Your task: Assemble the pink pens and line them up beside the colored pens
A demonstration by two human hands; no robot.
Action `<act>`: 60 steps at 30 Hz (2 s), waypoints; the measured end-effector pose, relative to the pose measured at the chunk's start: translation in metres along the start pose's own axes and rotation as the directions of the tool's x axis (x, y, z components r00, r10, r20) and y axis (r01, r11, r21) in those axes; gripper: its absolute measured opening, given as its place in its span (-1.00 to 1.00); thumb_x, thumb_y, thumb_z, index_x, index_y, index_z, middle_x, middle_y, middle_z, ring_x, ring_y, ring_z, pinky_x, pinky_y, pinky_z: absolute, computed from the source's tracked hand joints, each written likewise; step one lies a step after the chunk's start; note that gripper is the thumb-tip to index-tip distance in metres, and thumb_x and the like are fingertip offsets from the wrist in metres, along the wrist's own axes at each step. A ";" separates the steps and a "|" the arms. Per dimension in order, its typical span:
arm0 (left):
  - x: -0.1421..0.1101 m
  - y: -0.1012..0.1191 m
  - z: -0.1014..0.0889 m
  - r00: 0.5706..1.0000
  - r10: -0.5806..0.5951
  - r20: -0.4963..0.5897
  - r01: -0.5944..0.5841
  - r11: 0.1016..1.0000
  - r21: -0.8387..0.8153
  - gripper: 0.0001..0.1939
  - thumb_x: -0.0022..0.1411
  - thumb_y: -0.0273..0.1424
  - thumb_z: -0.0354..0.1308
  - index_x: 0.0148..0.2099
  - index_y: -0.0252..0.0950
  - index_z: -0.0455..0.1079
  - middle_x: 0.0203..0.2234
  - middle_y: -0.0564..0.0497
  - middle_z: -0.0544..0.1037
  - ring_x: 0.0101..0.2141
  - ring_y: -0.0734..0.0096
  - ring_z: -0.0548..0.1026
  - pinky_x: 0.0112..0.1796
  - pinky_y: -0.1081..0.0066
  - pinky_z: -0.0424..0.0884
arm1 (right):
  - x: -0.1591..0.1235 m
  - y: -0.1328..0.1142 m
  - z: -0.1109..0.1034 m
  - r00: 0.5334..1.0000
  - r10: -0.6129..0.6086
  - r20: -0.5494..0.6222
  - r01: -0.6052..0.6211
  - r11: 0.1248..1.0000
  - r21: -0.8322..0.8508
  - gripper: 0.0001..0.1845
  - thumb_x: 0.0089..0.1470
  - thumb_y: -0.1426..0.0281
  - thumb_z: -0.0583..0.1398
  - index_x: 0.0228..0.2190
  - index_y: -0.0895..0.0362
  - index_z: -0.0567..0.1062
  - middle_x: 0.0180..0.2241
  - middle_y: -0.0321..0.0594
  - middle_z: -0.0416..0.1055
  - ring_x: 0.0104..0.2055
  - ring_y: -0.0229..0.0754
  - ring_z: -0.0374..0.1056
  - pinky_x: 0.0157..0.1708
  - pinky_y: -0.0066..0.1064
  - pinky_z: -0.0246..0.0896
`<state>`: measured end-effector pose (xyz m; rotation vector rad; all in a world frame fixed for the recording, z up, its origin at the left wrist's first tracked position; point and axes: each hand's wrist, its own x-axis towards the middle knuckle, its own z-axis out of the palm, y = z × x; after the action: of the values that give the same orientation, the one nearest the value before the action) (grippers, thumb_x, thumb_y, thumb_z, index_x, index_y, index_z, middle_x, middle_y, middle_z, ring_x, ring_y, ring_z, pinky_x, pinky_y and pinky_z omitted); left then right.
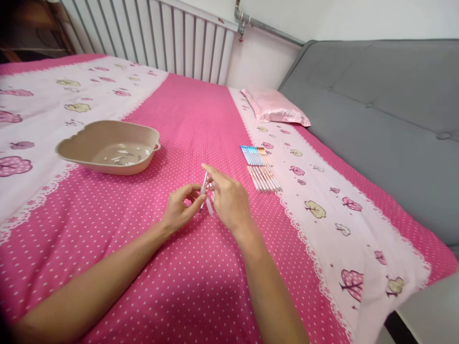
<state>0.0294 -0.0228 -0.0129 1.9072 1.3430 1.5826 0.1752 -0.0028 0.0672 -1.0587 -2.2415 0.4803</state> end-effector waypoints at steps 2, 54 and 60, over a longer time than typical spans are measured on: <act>0.000 0.000 0.000 1.000 -0.001 -0.004 0.001 1.000 -0.001 -0.86 0.21 -0.35 0.09 -0.22 -0.32 0.38 -0.49 0.02 0.49 -0.54 0.52 0.40 -0.49 0.48 0.35 | 0.000 0.001 -0.001 1.000 -0.008 -0.004 0.008 1.000 0.017 -0.44 0.13 0.59 -0.06 0.12 -0.01 0.27 -0.15 -0.21 0.47 -0.21 -0.17 0.44 -0.17 -0.28 0.31; -0.004 0.000 0.004 0.998 0.003 0.055 -0.010 0.992 0.126 -0.83 0.23 -0.35 0.07 -0.23 -0.34 0.39 -0.46 -0.01 0.53 -0.52 0.52 0.39 -0.48 0.49 0.34 | 0.003 0.007 -0.018 0.868 0.494 -0.054 -0.297 0.603 0.741 -0.77 -0.07 0.31 0.25 -0.34 0.12 0.38 -0.37 -0.29 0.39 -0.28 -0.25 0.39 -0.39 -0.46 0.27; -0.004 0.000 0.004 0.998 0.020 0.066 -0.029 0.990 0.136 -0.85 0.22 -0.36 0.07 -0.23 -0.33 0.39 -0.48 0.02 0.51 -0.54 0.52 0.39 -0.48 0.50 0.34 | 0.004 0.009 -0.015 0.877 0.474 -0.074 -0.278 0.628 0.727 -0.82 -0.05 0.32 0.23 -0.36 0.11 0.37 -0.37 -0.29 0.39 -0.27 -0.24 0.37 -0.40 -0.44 0.27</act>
<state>0.0337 -0.0248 -0.0164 2.0434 1.4398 1.4611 0.1878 0.0066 0.0748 -1.0772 -1.3661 1.1932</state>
